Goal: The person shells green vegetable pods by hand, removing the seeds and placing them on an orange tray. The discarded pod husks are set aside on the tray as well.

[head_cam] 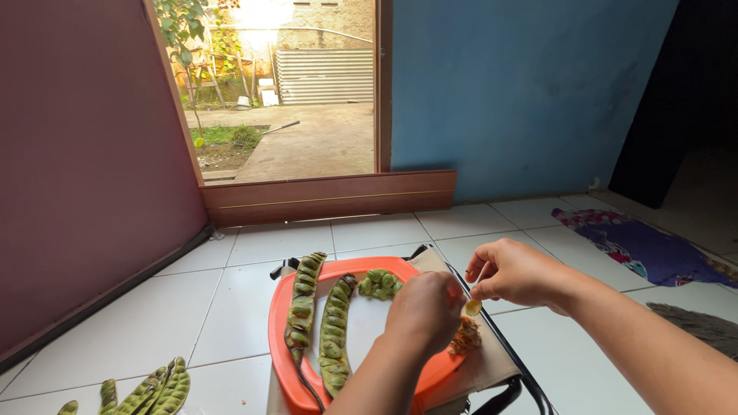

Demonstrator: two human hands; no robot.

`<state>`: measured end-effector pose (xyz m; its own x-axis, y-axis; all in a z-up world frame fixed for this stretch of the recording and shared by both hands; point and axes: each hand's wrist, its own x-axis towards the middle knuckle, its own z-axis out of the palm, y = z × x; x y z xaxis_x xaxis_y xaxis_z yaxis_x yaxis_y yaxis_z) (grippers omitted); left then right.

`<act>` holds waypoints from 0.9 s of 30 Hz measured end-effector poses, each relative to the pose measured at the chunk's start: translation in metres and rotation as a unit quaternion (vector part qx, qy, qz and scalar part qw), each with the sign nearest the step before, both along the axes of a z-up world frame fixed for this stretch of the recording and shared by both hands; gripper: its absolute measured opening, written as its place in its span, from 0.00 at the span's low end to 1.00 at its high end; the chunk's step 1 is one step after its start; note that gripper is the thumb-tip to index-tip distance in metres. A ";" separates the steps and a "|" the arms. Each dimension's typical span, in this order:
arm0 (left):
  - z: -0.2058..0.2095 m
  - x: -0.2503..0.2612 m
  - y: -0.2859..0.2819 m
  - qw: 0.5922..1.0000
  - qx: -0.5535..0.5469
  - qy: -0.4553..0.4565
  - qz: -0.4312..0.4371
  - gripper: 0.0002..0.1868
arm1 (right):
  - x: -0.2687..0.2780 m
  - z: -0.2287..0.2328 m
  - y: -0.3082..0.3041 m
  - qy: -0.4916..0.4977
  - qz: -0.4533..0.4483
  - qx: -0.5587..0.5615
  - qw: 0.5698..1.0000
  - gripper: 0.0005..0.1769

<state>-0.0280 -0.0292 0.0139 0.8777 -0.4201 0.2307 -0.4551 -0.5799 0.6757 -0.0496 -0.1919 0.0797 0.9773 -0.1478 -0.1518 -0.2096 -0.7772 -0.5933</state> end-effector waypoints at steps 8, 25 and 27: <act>-0.011 -0.003 -0.008 0.998 0.050 -0.047 0.011 0.05 | -0.001 -0.014 -0.014 -0.021 0.000 -0.029 0.999 0.14; -0.022 -0.007 -0.003 0.999 0.029 0.003 0.029 0.06 | 0.000 -0.040 0.001 -0.006 0.004 0.064 0.998 0.16; -0.022 -0.005 0.001 0.999 0.009 0.022 0.047 0.07 | -0.003 -0.036 0.003 -0.010 0.004 0.062 0.998 0.18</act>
